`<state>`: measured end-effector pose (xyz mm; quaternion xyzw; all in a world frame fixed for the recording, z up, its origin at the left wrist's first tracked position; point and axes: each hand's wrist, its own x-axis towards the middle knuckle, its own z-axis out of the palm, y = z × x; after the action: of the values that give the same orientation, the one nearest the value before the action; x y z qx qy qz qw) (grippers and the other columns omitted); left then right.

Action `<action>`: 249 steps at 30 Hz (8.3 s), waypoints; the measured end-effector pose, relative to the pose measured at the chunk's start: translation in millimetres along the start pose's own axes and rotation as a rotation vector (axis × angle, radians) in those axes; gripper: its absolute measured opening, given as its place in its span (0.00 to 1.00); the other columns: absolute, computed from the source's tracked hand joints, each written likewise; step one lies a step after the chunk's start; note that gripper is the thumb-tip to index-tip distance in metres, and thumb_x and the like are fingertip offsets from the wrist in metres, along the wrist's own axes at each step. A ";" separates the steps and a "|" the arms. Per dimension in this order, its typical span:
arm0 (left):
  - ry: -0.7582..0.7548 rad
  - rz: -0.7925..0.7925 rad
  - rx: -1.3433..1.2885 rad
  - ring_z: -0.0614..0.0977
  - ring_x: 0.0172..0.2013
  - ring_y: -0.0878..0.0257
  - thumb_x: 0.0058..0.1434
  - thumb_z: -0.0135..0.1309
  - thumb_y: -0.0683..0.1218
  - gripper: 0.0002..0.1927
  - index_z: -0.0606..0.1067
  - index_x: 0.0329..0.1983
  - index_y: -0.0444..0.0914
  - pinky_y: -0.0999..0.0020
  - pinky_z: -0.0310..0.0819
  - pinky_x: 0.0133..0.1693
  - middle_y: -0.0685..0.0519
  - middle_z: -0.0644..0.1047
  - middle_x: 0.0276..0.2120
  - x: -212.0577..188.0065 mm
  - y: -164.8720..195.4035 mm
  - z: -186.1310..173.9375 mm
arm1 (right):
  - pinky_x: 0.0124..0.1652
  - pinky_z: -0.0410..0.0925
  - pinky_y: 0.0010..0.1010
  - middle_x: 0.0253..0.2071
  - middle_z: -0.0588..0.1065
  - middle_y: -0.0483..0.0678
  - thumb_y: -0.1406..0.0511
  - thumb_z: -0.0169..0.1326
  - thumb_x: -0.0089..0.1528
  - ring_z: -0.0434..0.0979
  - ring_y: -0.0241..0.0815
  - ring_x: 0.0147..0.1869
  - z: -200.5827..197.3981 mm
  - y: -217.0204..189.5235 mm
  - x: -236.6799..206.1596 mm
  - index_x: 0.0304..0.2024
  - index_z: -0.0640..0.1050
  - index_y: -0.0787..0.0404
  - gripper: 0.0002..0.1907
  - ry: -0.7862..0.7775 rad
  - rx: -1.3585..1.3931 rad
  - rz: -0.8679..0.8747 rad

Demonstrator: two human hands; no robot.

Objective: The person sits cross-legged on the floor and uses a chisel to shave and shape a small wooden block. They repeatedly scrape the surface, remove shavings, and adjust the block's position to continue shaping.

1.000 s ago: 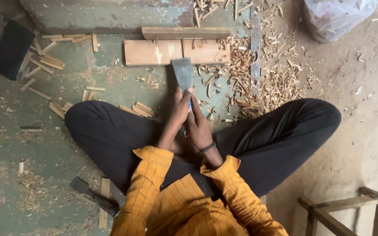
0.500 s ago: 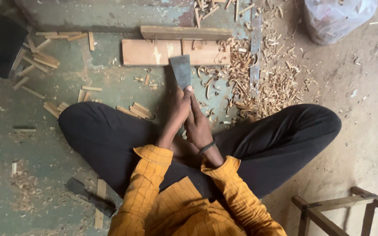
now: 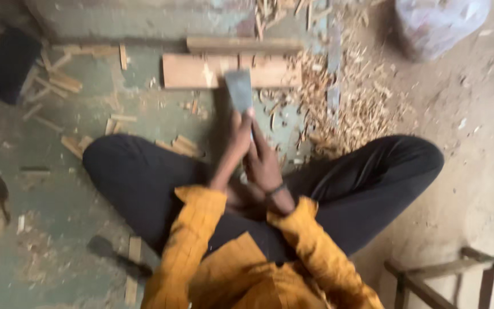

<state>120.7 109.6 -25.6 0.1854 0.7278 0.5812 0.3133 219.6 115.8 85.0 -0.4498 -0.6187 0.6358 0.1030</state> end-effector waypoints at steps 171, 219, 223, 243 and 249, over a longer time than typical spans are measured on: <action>-0.027 -0.037 0.155 0.78 0.36 0.39 0.71 0.46 0.57 0.21 0.73 0.45 0.32 0.52 0.73 0.38 0.35 0.77 0.33 34.0 -3.9 -24.4 | 0.20 0.61 0.25 0.21 0.68 0.40 0.59 0.45 0.72 0.65 0.30 0.20 17.2 10.9 40.7 0.75 0.61 0.51 0.28 -0.005 0.138 0.055; 0.031 0.219 1.048 0.79 0.41 0.41 0.48 0.76 0.54 0.27 0.73 0.39 0.35 0.47 0.73 0.44 0.42 0.77 0.38 -28.2 20.3 -178.1 | 0.18 0.48 0.16 0.26 0.58 0.37 0.53 0.46 0.74 0.52 0.25 0.20 -168.5 1.1 -16.0 0.72 0.65 0.50 0.25 0.058 0.738 0.091; 0.053 0.082 1.121 0.79 0.39 0.39 0.37 0.72 0.47 0.34 0.72 0.47 0.34 0.47 0.74 0.38 0.38 0.76 0.40 -24.1 -1.0 -157.9 | 0.19 0.49 0.17 0.27 0.59 0.38 0.53 0.46 0.74 0.52 0.26 0.21 -166.1 -1.7 -18.3 0.72 0.66 0.50 0.25 0.047 0.717 0.078; -0.478 0.463 0.943 0.76 0.45 0.45 0.48 0.53 0.28 0.15 0.75 0.36 0.38 0.52 0.71 0.42 0.46 0.75 0.37 -27.5 31.8 -159.9 | 0.19 0.48 0.17 0.26 0.58 0.38 0.52 0.49 0.73 0.52 0.26 0.21 -160.5 -8.6 -25.5 0.70 0.66 0.49 0.25 0.053 0.716 0.052; -0.485 0.530 0.962 0.76 0.44 0.44 0.46 0.54 0.30 0.11 0.73 0.29 0.38 0.51 0.70 0.43 0.44 0.74 0.35 -23.3 21.9 -166.4 | 0.21 0.51 0.17 0.29 0.60 0.40 0.55 0.47 0.74 0.54 0.26 0.22 -155.7 -21.2 -30.6 0.70 0.66 0.53 0.24 0.050 0.750 0.038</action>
<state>24.0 -21.0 22.4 0.6089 0.7459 0.1859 0.1958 337.1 207.3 143.8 -0.4074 -0.3318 0.8089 0.2637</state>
